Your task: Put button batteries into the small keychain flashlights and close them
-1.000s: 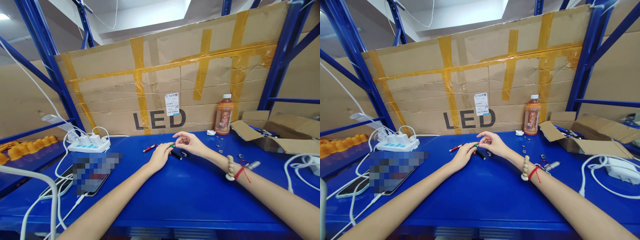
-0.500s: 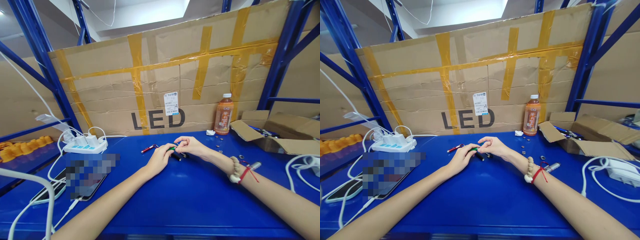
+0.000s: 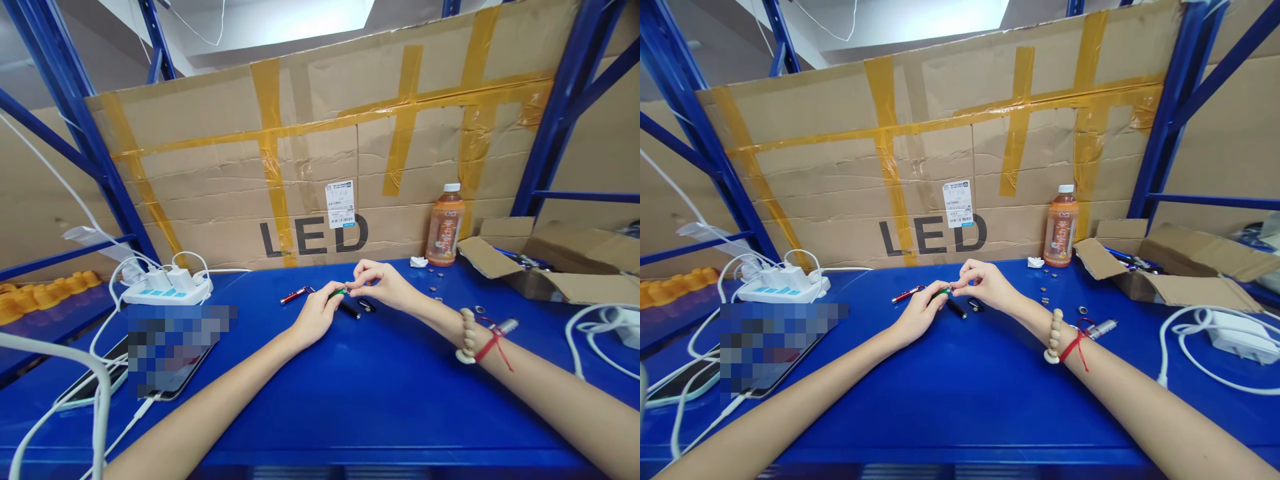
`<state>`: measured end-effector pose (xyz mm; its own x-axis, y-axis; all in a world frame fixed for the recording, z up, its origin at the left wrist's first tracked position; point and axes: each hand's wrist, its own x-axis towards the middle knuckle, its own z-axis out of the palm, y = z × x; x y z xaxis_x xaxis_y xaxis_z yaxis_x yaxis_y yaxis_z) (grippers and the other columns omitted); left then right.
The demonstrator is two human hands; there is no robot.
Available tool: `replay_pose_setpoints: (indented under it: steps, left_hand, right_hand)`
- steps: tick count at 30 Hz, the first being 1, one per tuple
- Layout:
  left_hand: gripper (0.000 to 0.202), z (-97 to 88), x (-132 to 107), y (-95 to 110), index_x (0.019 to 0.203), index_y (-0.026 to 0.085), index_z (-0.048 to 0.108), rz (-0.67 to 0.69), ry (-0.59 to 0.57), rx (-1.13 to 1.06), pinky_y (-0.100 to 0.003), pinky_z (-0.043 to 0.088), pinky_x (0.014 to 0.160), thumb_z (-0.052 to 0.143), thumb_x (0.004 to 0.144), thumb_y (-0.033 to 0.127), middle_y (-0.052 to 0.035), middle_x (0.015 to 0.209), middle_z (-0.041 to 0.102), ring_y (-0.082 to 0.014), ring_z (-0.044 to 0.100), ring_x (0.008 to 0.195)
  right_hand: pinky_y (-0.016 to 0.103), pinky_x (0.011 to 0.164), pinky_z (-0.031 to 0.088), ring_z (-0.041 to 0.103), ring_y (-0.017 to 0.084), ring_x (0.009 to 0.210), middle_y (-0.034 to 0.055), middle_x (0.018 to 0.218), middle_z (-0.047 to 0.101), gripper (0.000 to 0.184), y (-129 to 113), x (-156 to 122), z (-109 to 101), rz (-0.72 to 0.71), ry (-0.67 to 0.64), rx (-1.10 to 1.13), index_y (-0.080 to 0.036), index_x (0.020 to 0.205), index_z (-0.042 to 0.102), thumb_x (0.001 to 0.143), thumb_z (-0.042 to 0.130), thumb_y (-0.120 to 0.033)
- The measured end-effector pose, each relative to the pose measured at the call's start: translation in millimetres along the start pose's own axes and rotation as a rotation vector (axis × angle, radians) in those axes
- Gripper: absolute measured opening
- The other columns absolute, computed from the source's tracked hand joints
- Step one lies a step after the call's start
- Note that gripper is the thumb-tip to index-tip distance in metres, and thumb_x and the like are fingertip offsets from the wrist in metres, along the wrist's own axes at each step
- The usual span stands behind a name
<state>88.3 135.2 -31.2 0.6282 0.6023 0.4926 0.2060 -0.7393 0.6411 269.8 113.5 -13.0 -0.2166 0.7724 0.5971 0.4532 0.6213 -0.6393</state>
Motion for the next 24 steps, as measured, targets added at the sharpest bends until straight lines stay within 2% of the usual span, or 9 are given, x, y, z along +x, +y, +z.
replay_pose_setpoints:
  steps: [7,10,13,17,24]
  left_hand:
    - [0.009,0.0,-3.2,0.2,0.085,0.018,0.046,-0.017,-0.047,-0.027,-0.024,0.039,0.072,0.038,0.087,0.021,-0.0007,0.084,0.06,-0.0133,0.054,0.076]
    - [0.008,0.1,-4.1,-0.5,0.084,0.018,0.044,0.004,-0.063,-0.015,-0.024,0.04,0.072,0.037,0.087,0.02,-0.0001,0.084,0.06,-0.0133,0.054,0.076]
    - [0.008,0.1,-4.6,-1.3,0.085,0.019,0.043,0.01,-0.06,-0.003,-0.024,0.04,0.071,0.035,0.087,0.022,0.0,0.083,0.059,-0.0133,0.054,0.076]
    - [0.008,0.2,-4.8,-3.0,0.086,0.019,0.043,0.023,-0.048,0.02,-0.026,0.041,0.071,0.035,0.088,0.022,-0.0002,0.079,0.058,-0.0146,0.055,0.076]
    - [0.009,1.8,-4.6,-5.9,0.078,0.02,0.04,0.036,0.027,0.088,-0.029,0.043,0.073,0.038,0.086,0.02,-0.0025,0.082,0.059,-0.0169,0.055,0.081]
  right_hand:
    - [0.026,0.056,0.037,0.046,0.012,0.06,0.0002,0.065,0.046,0.037,2.9,-2.9,0.8,-0.123,-0.035,-0.104,-0.018,0.061,0.069,0.067,0.062,-0.054]
    - [0.026,0.057,0.037,0.046,0.012,0.061,0.0002,0.063,0.045,0.037,3.5,-3.6,0.7,-0.183,-0.035,-0.149,-0.018,0.062,0.068,0.069,0.061,-0.053]
    - [0.026,0.057,0.036,0.046,0.012,0.063,0.0003,0.063,0.046,0.035,1.2,-4.0,1.5,-0.185,-0.023,-0.169,-0.018,0.062,0.066,0.07,0.061,-0.051]
    - [0.025,0.056,0.036,0.045,0.012,0.062,-0.0002,0.063,0.046,0.031,-1.3,-4.4,5.3,-0.12,-0.01,-0.147,-0.017,0.059,0.064,0.069,0.064,-0.047]
    - [0.024,0.052,0.037,0.049,0.011,0.058,0.0002,0.061,0.053,0.025,-0.8,-5.1,10.8,0.118,-0.001,-0.062,-0.017,0.06,0.066,0.066,0.065,-0.042]
